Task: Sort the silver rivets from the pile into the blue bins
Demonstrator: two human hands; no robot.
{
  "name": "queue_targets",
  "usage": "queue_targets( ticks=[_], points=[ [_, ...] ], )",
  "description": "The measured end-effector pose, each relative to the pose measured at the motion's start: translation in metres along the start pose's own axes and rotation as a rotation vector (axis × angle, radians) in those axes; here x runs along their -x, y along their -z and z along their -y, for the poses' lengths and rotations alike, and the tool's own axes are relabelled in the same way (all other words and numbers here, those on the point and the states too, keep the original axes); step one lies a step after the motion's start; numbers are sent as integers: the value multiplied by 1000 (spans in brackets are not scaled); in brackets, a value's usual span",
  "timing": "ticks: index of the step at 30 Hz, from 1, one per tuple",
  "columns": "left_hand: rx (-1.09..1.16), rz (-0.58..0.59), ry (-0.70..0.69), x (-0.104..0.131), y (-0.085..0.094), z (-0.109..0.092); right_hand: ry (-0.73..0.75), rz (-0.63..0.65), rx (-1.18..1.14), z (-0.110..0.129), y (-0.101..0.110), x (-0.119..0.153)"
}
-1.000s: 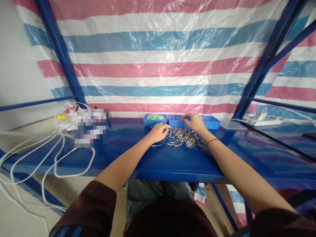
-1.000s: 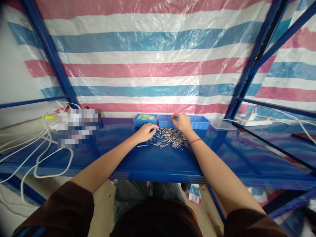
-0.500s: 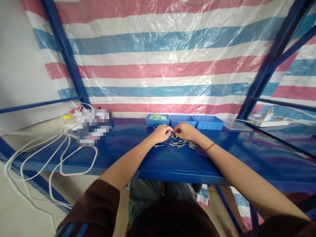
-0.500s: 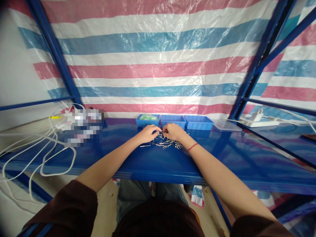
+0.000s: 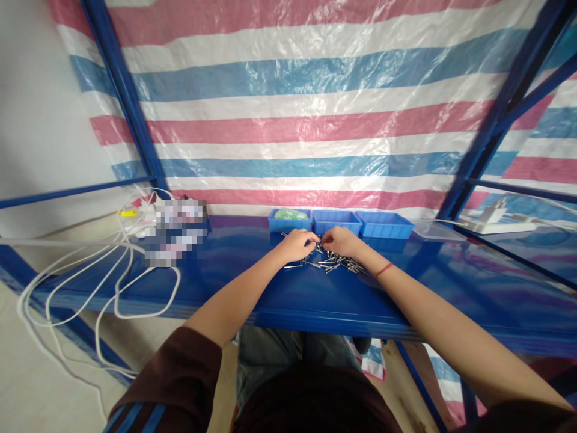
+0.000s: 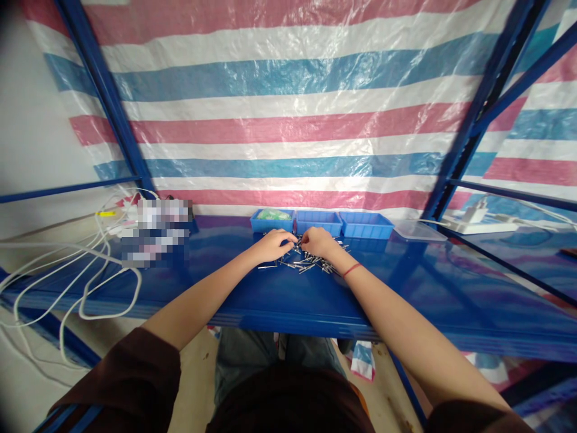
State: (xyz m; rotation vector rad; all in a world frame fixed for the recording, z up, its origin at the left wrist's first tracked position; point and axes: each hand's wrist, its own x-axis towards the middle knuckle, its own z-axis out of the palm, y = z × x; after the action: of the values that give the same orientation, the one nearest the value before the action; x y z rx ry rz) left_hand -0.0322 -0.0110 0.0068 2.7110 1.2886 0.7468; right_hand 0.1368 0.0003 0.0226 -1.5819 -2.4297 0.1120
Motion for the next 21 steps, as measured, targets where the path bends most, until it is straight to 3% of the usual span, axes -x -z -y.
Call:
queue_targets(
  ticks=[21],
  points=[
    [-36, -6, -22, -2, -7, 10, 132, -85, 111, 4, -6, -1]
  ],
)
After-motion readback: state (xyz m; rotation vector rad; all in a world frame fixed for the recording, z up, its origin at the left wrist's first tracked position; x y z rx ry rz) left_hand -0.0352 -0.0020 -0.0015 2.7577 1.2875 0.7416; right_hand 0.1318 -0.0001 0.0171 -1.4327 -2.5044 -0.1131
